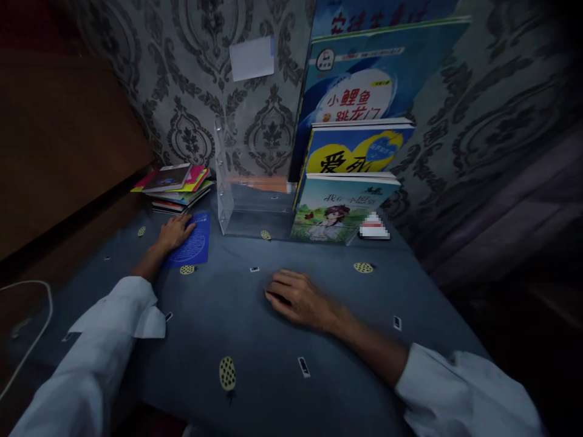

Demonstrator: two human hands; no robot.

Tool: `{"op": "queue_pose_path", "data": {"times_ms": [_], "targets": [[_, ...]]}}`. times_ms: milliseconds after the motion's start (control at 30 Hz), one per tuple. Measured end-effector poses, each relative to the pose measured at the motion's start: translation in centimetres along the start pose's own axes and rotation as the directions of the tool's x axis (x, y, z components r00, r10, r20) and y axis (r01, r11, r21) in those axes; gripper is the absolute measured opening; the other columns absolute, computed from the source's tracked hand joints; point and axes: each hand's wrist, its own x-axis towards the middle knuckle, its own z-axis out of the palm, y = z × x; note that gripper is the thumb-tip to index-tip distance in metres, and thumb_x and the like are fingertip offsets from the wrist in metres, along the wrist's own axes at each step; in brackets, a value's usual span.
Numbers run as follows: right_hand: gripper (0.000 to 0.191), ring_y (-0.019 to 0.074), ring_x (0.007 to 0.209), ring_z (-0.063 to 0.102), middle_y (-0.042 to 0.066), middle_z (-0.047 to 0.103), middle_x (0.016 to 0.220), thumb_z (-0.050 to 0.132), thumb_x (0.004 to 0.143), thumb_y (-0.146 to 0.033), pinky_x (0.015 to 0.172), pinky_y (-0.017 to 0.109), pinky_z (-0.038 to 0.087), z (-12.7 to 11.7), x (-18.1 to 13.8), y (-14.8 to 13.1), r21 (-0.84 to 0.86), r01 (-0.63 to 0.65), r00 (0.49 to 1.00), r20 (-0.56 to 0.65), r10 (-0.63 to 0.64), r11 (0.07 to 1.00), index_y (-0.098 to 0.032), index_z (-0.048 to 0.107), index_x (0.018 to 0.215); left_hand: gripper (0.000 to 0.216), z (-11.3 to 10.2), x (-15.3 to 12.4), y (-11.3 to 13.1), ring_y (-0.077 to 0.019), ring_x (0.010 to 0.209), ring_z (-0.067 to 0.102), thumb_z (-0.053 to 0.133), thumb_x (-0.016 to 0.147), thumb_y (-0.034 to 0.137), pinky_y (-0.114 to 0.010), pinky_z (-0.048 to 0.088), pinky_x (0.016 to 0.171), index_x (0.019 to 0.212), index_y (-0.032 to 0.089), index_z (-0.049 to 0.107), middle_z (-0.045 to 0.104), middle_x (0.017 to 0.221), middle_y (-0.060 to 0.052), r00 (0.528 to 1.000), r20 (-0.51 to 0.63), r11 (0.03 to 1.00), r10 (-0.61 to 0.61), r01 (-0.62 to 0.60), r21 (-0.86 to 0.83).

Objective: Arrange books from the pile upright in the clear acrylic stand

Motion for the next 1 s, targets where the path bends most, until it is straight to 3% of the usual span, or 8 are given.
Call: {"op": "queue_pose_path", "data": {"times_ms": [267,500,800,1000], "targets": [[0.021,0.017,0.073,0.059,0.006,0.067,0.082,0.052,0.101,-0.021,0.069,0.029,0.049,-0.1,0.0,-0.1,-0.019,0.01,1.0,0.015,-0.01,1.0,-0.016,0.068,0.089,0.064,0.0,0.2,-0.1,-0.0405,0.138,0.043,0.031,0.1,0.056,-0.06,0.041,0.106,0.152,0.021,0.045,0.046,0.155,-0.016,1.0,-0.003,1.0,-0.026,0.026,0.001],[0.023,0.0173,0.076,0.059,0.007,0.067,0.084,0.05,0.102,-0.021,0.071,0.029,0.048,0.0,-0.1,-0.1,-0.024,-0.005,1.0,0.025,0.006,1.0,-0.017,0.069,0.09,0.063,-0.6,0.0,0.5,-0.0418,0.131,0.047,0.038,0.096,0.063,-0.058,0.046,0.1,0.14,0.022,0.056,0.053,0.14,-0.019,0.998,-0.034,0.998,-0.062,0.062,-0.001],[0.026,0.0178,0.073,0.058,0.007,0.067,0.081,0.048,0.103,-0.022,0.07,0.03,0.049,-0.1,-0.2,-0.2,-0.031,0.008,1.0,0.015,-0.008,0.999,-0.015,0.068,0.087,0.056,-1.2,-4.6,2.1,-0.038,0.123,0.051,0.042,0.096,0.06,-0.052,0.045,0.099,0.133,0.022,0.058,0.056,0.13,-0.016,0.999,-0.043,0.998,0.03,-0.028,0.048],[0.027,0.0188,0.075,0.061,0.008,0.068,0.082,0.047,0.103,-0.023,0.071,0.031,0.051,-0.1,-0.3,-0.2,-0.018,-0.011,1.0,0.011,0.011,1.0,-0.016,0.068,0.089,0.053,-2.3,-8.1,4.7,-0.0355,0.115,0.053,0.043,0.096,0.062,-0.047,0.049,0.092,0.123,0.019,0.061,0.057,0.119,-0.015,0.991,-0.035,0.986,0.133,-0.128,0.107]]}}
